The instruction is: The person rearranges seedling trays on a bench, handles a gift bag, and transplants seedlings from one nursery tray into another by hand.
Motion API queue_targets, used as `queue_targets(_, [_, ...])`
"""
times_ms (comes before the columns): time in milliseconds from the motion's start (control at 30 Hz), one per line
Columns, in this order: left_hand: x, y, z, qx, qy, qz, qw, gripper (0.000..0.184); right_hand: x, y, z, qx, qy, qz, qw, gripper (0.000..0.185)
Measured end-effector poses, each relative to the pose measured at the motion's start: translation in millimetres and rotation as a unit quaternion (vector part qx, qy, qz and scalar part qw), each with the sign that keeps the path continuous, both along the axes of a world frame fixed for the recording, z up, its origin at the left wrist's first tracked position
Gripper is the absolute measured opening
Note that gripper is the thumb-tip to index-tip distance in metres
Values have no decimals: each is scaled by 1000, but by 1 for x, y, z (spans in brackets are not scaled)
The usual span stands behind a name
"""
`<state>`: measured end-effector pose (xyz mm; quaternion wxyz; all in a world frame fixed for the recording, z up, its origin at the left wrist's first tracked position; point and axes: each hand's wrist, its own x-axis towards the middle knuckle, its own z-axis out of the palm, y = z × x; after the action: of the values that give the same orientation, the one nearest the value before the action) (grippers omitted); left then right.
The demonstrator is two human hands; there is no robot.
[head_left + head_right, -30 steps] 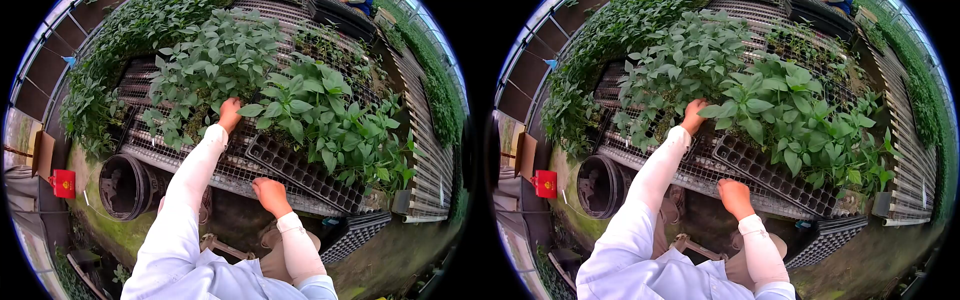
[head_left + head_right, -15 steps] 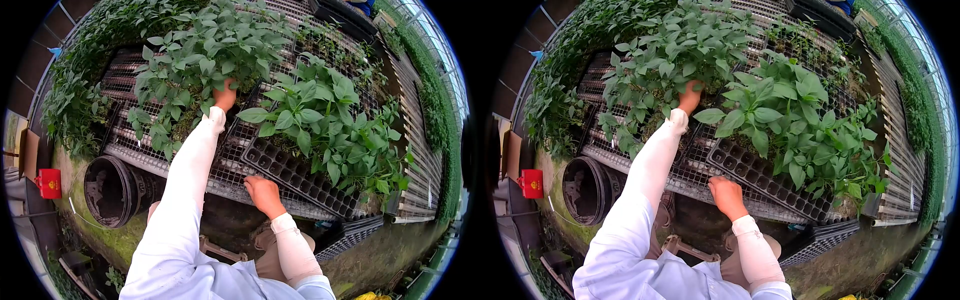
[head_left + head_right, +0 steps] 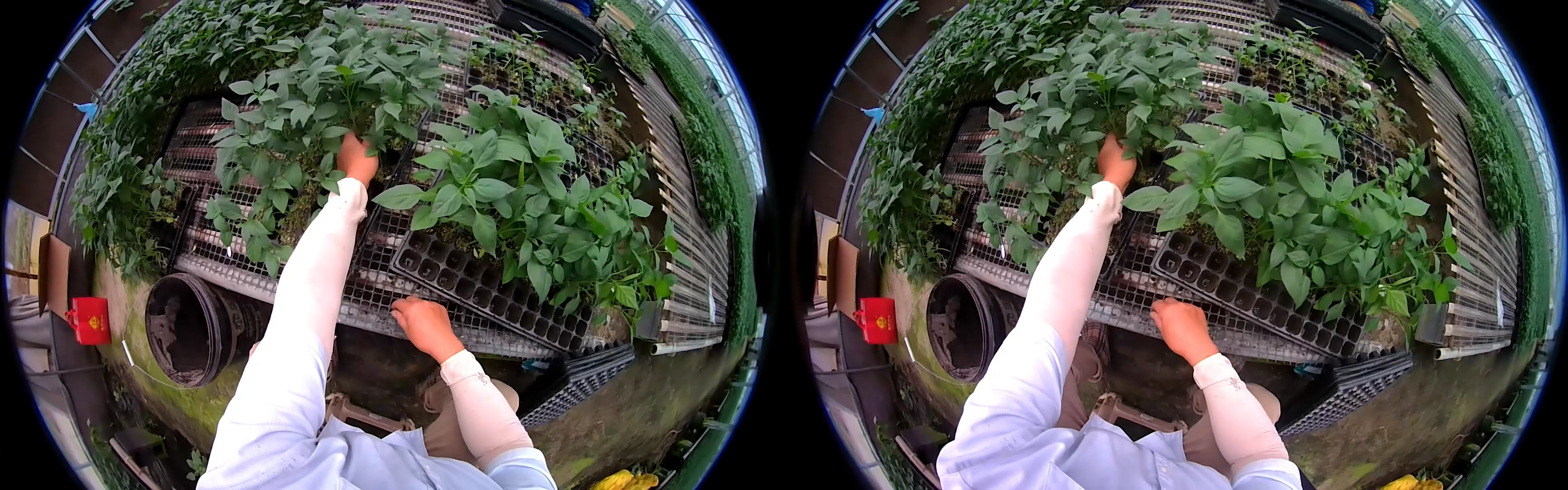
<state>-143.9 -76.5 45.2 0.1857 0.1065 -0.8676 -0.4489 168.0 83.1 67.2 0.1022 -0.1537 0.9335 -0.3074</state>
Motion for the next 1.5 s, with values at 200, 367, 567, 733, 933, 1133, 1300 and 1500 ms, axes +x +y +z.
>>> queue_targets(200, [-13, -2, -7, -140, -92, -60, 984, 35, 0, 3, -2, -8, -8, 7, 1000, 16])
queue_targets(367, [-8, 1, -7, -10, 92, -17, 996, 37, -2, 7, 6, -21, 27, -11, 999, 15])
queue_targets(567, [33, -13, 75, 133, 86, -8, 987, 23, 2, 10, 31, -43, 59, -38, 997, 16])
queue_targets(733, [118, -19, 147, 267, 53, -107, 956, 22, 8, 9, 56, -122, 105, -107, 981, 25])
queue_targets(933, [234, -11, 168, 269, -63, -230, 933, 21, 26, 7, 98, -352, 102, -170, 915, 43])
queue_targets(1133, [304, 19, 154, 298, -146, -329, 884, 21, 76, 33, 114, -256, 167, -191, 933, 61])
queue_targets(1300, [333, 80, 153, 273, -163, -399, 860, 20, 108, 72, 127, -143, 111, -220, 959, 61])
queue_targets(1500, [334, 165, 131, 176, -134, -519, 826, 20, 147, 125, 112, -105, 236, -327, 909, 45])
